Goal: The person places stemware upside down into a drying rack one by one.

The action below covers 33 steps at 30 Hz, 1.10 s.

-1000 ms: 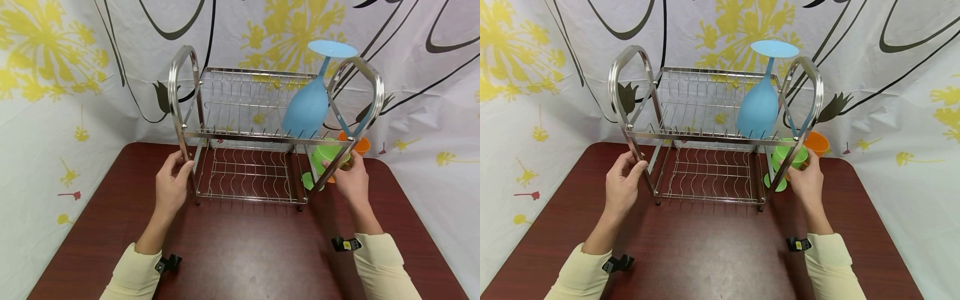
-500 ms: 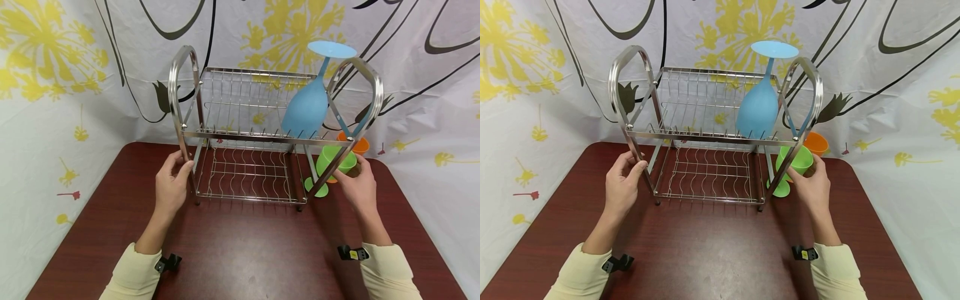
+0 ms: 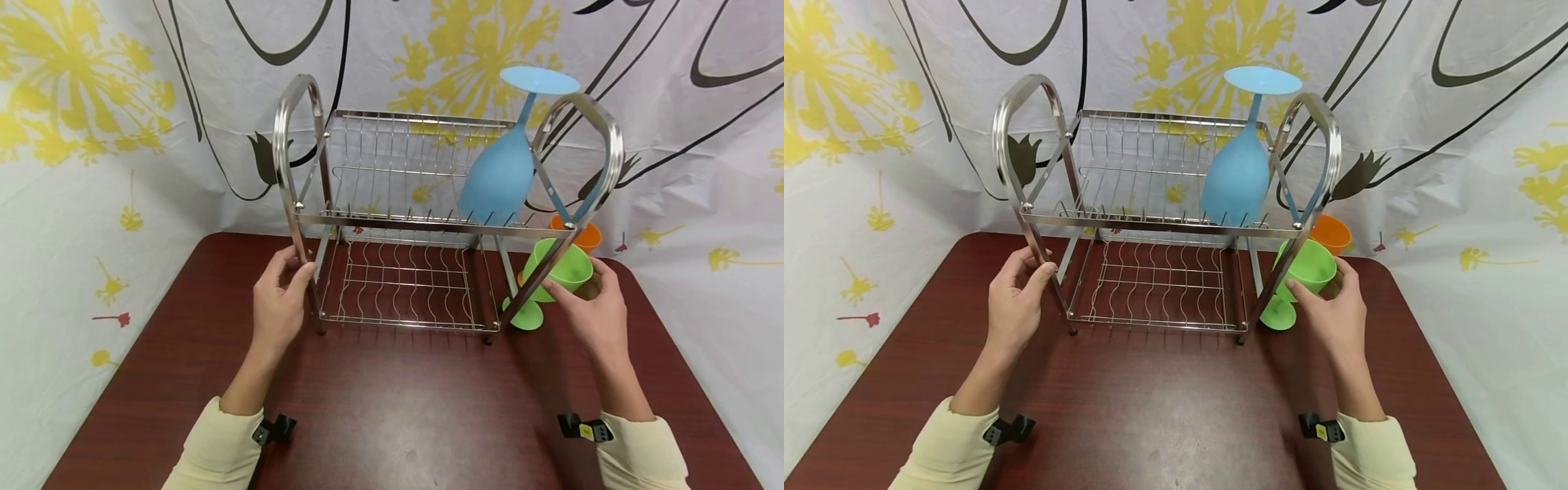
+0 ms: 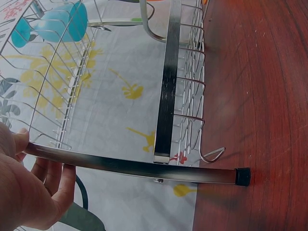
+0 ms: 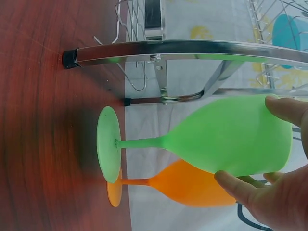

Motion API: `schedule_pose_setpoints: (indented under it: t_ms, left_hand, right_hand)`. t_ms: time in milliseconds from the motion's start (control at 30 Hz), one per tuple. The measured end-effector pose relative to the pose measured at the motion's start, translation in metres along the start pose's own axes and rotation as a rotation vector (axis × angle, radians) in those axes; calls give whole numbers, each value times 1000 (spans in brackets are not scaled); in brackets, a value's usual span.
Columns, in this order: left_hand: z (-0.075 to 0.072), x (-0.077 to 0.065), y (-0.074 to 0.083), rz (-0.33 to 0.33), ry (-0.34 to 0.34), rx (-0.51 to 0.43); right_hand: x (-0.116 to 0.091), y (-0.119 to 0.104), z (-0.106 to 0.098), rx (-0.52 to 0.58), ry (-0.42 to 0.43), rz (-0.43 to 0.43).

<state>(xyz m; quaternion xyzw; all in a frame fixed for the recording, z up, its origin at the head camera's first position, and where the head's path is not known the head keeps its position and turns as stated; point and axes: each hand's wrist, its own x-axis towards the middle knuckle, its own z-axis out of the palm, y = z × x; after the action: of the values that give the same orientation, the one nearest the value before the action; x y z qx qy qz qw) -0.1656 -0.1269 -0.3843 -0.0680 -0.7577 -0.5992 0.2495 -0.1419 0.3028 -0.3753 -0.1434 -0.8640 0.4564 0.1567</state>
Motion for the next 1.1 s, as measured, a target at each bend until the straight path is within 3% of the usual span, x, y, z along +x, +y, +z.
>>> schedule_pose_setpoints:
  t_ms: [400, 700, 1100]
  left_hand:
    - [0, 2, 0, -7, 3, 10]
    - [-1, -2, -1, -36, -8, 37]
    - [-1, -2, -1, -36, -5, 44]
  right_hand:
    - [-10, 2, -11, 59, 5, -108]
    - [-18, 3, -16, 52, -4, -90]
    - [-26, 2, -24, 124, 15, -148]
